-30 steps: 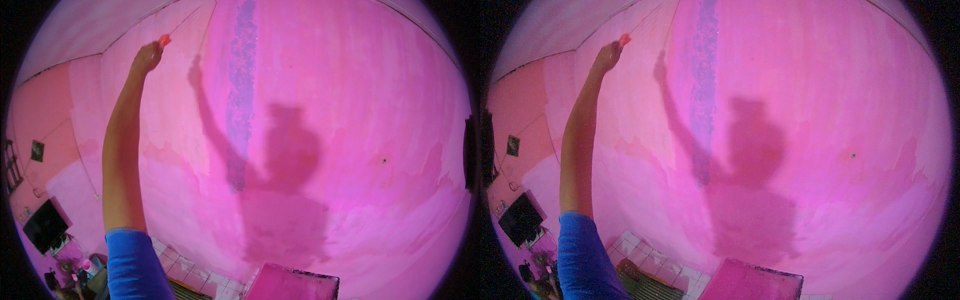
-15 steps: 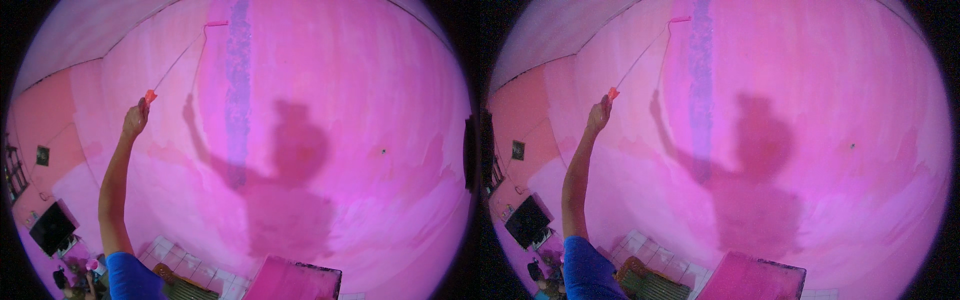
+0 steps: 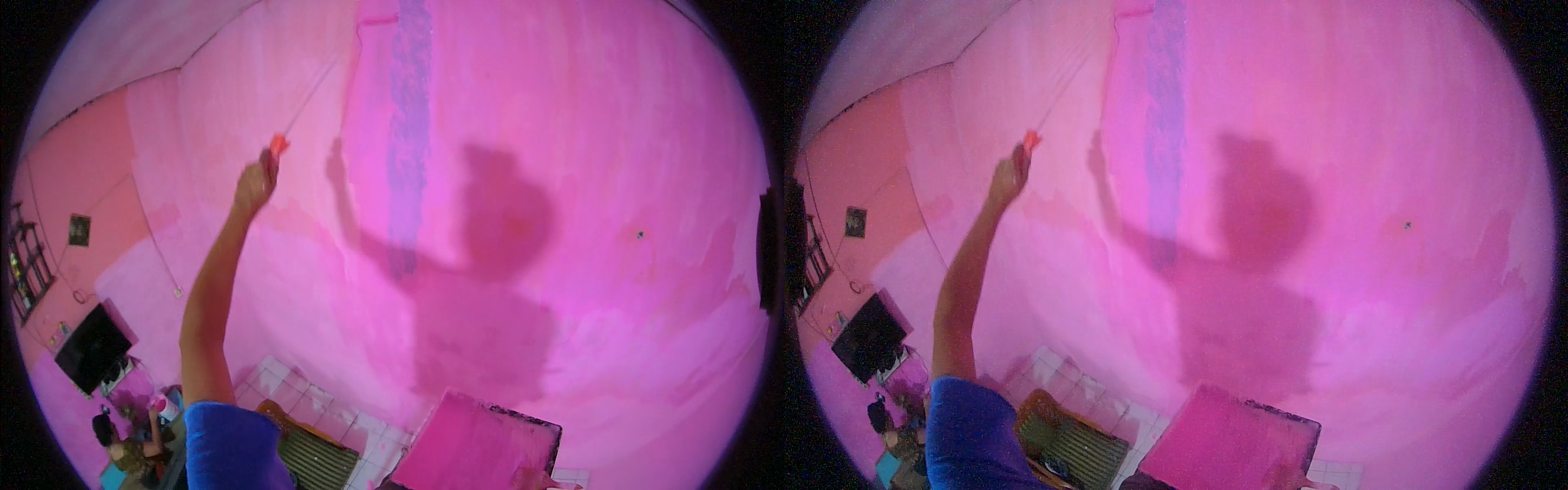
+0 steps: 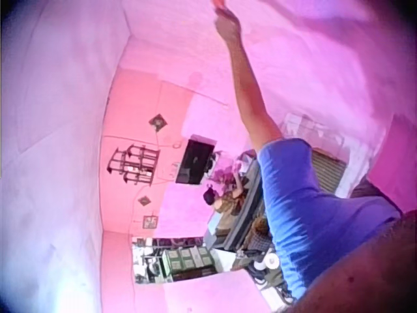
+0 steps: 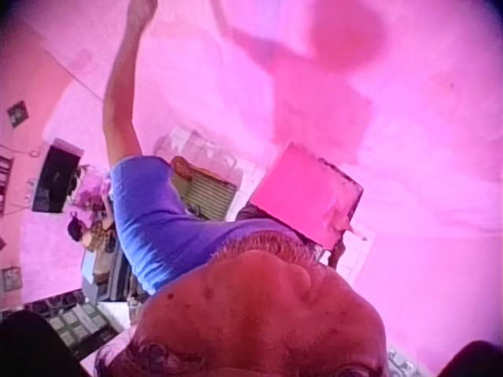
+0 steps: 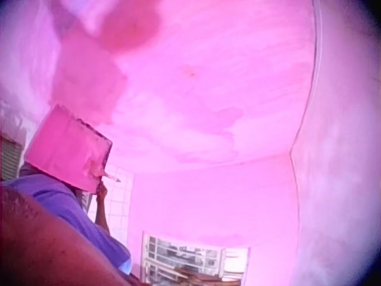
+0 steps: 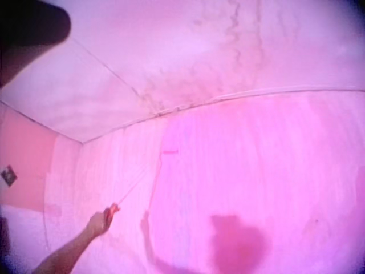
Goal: The person paints a ceiling with pink paint using a roller, frequently dipping the roller into a paint tray held in their other hand.
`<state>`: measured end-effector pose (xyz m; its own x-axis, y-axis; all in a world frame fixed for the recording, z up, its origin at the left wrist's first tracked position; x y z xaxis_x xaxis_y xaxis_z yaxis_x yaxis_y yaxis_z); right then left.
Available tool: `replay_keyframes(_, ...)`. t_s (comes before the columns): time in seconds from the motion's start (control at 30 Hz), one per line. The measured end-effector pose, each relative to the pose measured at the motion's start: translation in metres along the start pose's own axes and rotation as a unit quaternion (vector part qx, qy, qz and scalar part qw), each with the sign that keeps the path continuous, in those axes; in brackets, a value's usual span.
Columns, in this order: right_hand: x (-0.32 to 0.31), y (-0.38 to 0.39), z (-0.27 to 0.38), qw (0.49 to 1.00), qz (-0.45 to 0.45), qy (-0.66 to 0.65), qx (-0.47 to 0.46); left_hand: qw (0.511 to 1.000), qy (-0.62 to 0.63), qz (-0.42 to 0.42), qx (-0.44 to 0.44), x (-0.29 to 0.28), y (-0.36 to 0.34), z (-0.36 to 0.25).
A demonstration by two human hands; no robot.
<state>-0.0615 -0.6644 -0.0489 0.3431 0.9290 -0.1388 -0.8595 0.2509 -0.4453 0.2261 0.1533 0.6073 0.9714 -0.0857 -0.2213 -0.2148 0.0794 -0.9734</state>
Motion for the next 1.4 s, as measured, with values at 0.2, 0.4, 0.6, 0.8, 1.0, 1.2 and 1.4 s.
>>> replay_keyframes(0.2, -0.018, 0.025, -0.021, 0.961, -0.06, -0.019, 0.268, 0.991, -0.034, 0.081, -0.105, 0.016, 0.203, -0.016)
replay_keyframes(0.4, -0.034, 0.012, -0.017, 0.96, -0.064, 0.047, 0.268, 0.979, 0.026, 0.102, -0.174, 0.017, 0.167, -0.049)
replay_keyframes(0.6, -0.022, 0.012, -0.032, 0.967, -0.024, 0.015, 0.254, 0.987, -0.03, 0.072, -0.144, 0.011, 0.058, -0.019)
replay_keyframes(0.8, -0.022, 0.041, -0.028, 0.975, -0.04, 0.133, 0.172, 0.984, -0.022, 0.099, -0.145, 0.036, 0.178, -0.013)
replay_keyframes(1.0, -0.044, 0.044, -0.002, 0.978, -0.036, 0.122, 0.164, 0.96, 0.001, 0.173, -0.222, 0.024, 0.366, -0.039)
replay_keyframes(1.2, -0.048, 0.04, 0.04, 0.983, -0.041, 0.124, 0.13, 0.932, 0.012, 0.221, -0.288, 0.004, 0.442, -0.071)
replay_keyframes(1.4, -0.06, 0.063, 0.015, 0.958, -0.039, 0.207, 0.193, 0.899, -0.041, 0.274, -0.338, -0.019, 0.509, -0.05)
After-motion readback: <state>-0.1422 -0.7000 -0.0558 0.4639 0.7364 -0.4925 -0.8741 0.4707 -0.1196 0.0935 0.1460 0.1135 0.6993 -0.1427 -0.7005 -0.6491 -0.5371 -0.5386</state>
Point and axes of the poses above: each hand's wrist, its own y-axis away from the middle knuckle, its own x-axis out of the palm, z = x × y, the point moved 9 cm from there along -y, towards the middle knuckle, and after that the axes turned 7 degrees about -z, right-handed, at the moved point
